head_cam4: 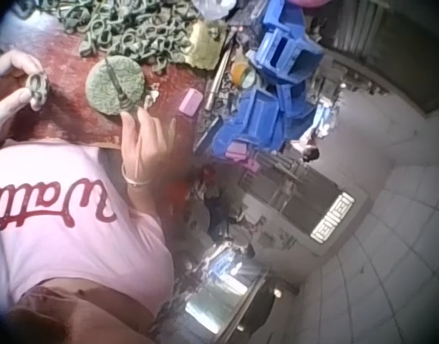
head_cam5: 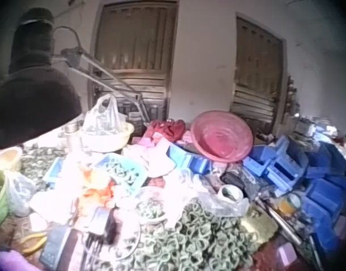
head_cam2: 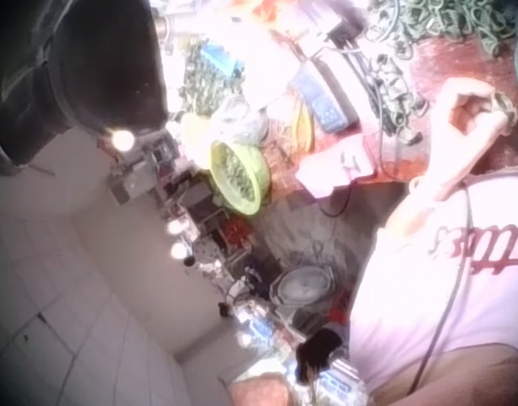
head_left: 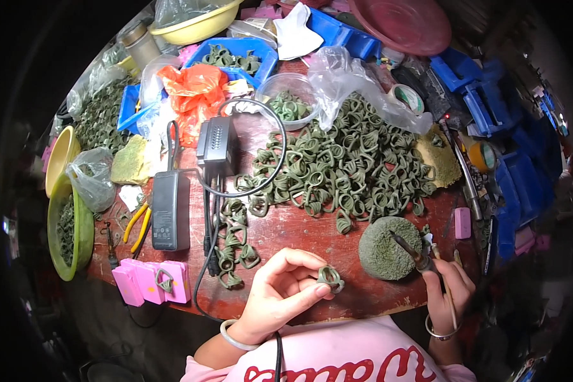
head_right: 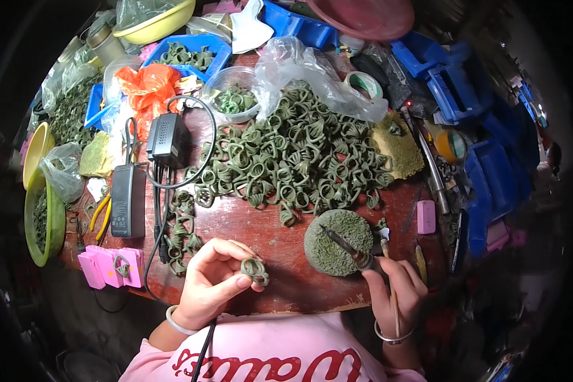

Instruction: Using a heated wax pen to carve and detail small green jewelry wax components.

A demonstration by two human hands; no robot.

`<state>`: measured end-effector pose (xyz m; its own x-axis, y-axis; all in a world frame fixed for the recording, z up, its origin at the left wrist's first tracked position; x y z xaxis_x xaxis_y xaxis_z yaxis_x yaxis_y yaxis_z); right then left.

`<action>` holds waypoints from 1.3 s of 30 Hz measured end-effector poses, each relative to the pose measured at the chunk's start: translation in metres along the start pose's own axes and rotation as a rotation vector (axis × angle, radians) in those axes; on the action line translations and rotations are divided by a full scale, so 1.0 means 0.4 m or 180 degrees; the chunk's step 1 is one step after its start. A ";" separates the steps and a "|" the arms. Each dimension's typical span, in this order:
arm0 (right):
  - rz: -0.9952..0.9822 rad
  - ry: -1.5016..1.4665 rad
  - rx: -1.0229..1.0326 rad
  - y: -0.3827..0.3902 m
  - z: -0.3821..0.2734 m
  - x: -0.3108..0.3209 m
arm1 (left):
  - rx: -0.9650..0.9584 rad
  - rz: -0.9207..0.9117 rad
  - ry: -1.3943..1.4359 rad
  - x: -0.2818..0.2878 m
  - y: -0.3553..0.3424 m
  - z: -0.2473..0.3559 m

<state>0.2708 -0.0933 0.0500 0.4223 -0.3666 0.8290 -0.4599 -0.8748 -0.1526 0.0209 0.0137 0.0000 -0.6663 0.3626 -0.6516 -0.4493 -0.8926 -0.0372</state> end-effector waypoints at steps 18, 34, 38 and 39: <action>-0.0324 -0.0335 0.0748 0.024 -0.076 -0.032 | 0.0108 -0.0185 0.0153 0.006 0.010 0.003; -0.0345 -0.0321 0.0736 0.026 -0.076 -0.037 | 0.0095 -0.0224 0.0169 0.010 0.011 0.001; -0.0337 -0.0351 0.0745 0.027 -0.073 -0.040 | 0.0084 -0.0186 0.0139 0.012 0.010 0.003; -0.0324 -0.0383 0.0727 0.027 -0.073 -0.038 | 0.0083 -0.0179 0.0119 0.013 0.010 0.003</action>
<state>0.2366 -0.0881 0.0514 0.5532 -0.2963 0.7786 -0.2281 -0.9528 -0.2005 0.0151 0.0124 -0.0025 -0.6170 0.4013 -0.6770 -0.5012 -0.8636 -0.0552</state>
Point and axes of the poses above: each hand's wrist, its own y-axis away from the middle knuckle, its own x-axis out of the back of the hand, z = x × y, the point moved 1 cm from there along -y, towards the middle knuckle, and after that the axes turned 12 degrees about -x, right-handed, at the moved point
